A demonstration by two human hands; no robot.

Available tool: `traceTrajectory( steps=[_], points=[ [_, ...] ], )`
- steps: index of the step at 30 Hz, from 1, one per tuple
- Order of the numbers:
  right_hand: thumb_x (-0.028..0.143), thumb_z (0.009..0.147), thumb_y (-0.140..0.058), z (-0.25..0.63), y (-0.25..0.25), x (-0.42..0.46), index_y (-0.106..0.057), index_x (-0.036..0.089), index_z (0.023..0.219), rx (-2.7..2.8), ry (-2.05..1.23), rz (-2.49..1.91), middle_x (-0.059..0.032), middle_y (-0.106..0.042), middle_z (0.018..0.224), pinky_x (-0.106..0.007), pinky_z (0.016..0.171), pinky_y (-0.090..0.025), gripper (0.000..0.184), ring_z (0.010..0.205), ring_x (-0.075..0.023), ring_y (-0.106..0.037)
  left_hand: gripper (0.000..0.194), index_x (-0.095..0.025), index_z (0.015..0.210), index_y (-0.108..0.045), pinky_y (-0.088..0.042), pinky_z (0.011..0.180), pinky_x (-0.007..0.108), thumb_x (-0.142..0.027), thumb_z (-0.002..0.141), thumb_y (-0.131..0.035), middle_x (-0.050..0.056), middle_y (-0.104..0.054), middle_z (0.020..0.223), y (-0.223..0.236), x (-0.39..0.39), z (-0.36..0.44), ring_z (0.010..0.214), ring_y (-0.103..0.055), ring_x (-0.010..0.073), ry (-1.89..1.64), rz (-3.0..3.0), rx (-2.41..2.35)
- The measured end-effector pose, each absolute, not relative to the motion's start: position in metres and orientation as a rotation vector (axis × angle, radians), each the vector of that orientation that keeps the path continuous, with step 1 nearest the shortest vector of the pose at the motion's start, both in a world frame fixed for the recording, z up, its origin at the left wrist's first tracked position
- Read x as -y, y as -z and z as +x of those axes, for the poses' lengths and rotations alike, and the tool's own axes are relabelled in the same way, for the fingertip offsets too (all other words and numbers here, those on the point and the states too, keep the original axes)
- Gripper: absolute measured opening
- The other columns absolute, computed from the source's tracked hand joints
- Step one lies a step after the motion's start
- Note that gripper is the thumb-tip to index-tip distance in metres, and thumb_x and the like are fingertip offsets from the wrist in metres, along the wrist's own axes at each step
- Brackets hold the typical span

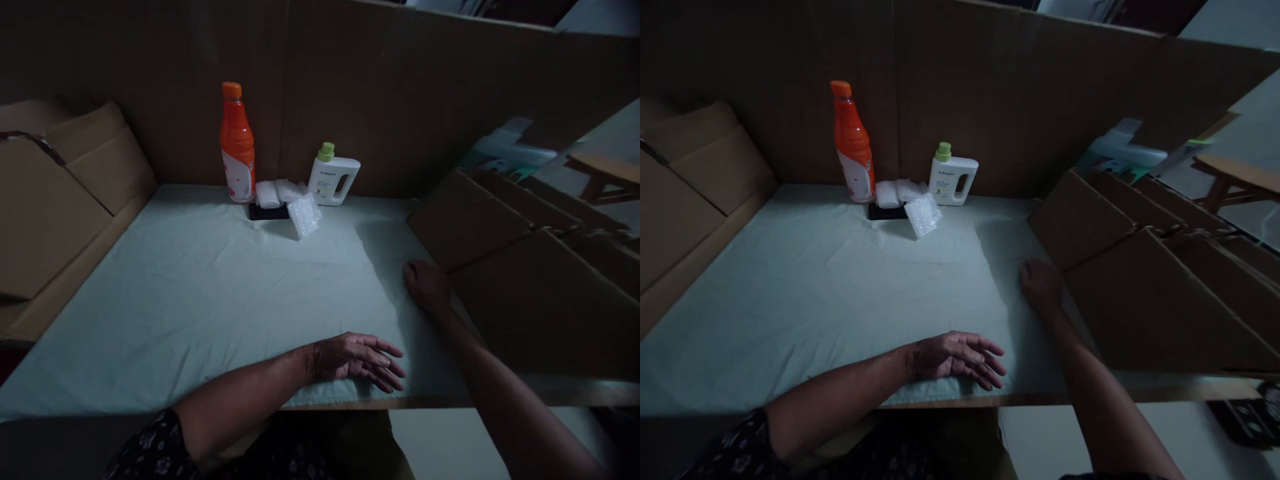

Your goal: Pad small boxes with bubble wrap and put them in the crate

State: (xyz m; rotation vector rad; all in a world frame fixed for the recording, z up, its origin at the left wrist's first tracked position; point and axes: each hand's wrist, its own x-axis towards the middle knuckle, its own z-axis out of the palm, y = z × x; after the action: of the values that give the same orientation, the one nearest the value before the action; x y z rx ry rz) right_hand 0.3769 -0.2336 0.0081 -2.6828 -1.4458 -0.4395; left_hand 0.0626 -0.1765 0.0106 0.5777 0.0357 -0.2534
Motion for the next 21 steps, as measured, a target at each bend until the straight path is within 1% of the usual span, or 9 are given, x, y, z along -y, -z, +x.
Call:
traceTrajectory(
  steps=[5, 9, 15, 18, 21],
  points=[
    [0.03, 0.096, -0.037, 0.372, -0.011, 0.235, -0.068, 0.011, 0.109, 1.461, 0.442, -2.704, -0.0196, -0.071, 0.108, -0.038, 0.085, -0.045, 0.039, 0.1, -0.0303, -0.063, 0.047, -0.013, 0.108, -0.068, -0.047, 0.094, 0.046, -0.026, 0.066, -0.084, 0.011, -0.071, 0.1, -0.011, 0.177, 0.061, 0.09, -0.071, 0.024, 0.242, 0.599, -0.031],
    [0.031, 0.096, -0.036, 0.37, -0.012, 0.237, -0.067, 0.012, 0.106, 1.441, 0.442, -2.712, -0.018, -0.072, 0.107, -0.037, 0.085, -0.044, 0.038, 0.098, -0.0294, -0.063, 0.047, -0.012, 0.111, -0.069, -0.047, 0.093, 0.045, -0.025, 0.068, -0.081, 0.012, -0.072, 0.102, -0.012, 0.179, 0.059, 0.092, -0.071, 0.025, 0.228, 0.595, -0.026],
    [0.029, 0.096, -0.037, 0.369, -0.01, 0.237, -0.067, 0.011, 0.11, 1.392, 0.425, -2.717, -0.0188, -0.071, 0.112, -0.039, 0.089, -0.043, 0.038, 0.103, -0.0305, -0.062, 0.046, -0.013, 0.115, -0.068, -0.048, 0.092, 0.042, -0.024, 0.072, -0.078, 0.014, -0.073, 0.105, -0.013, 0.181, 0.057, 0.093, -0.072, 0.0245, 0.22, 0.592, -0.006],
    [0.029, 0.097, -0.036, 0.368, -0.009, 0.237, -0.066, 0.01, 0.117, 1.38, 0.416, -2.726, -0.0197, -0.07, 0.118, -0.04, 0.093, -0.043, 0.041, 0.108, -0.0311, -0.061, 0.048, -0.012, 0.114, -0.069, -0.049, 0.089, 0.041, -0.025, 0.07, -0.079, 0.014, -0.073, 0.104, -0.016, 0.181, 0.056, 0.092, -0.072, 0.0242, 0.215, 0.601, -0.03],
    [0.028, 0.098, -0.036, 0.365, -0.011, 0.238, -0.064, 0.009, 0.123, 1.36, 0.402, -2.74, -0.0206, -0.067, 0.126, -0.041, 0.097, -0.042, 0.043, 0.113, -0.0316, -0.06, 0.048, -0.012, 0.115, -0.069, -0.048, 0.09, 0.041, -0.025, 0.071, -0.078, 0.014, -0.073, 0.104, -0.02, 0.181, 0.055, 0.092, -0.072, 0.0244, 0.214, 0.614, -0.038]
  ],
)
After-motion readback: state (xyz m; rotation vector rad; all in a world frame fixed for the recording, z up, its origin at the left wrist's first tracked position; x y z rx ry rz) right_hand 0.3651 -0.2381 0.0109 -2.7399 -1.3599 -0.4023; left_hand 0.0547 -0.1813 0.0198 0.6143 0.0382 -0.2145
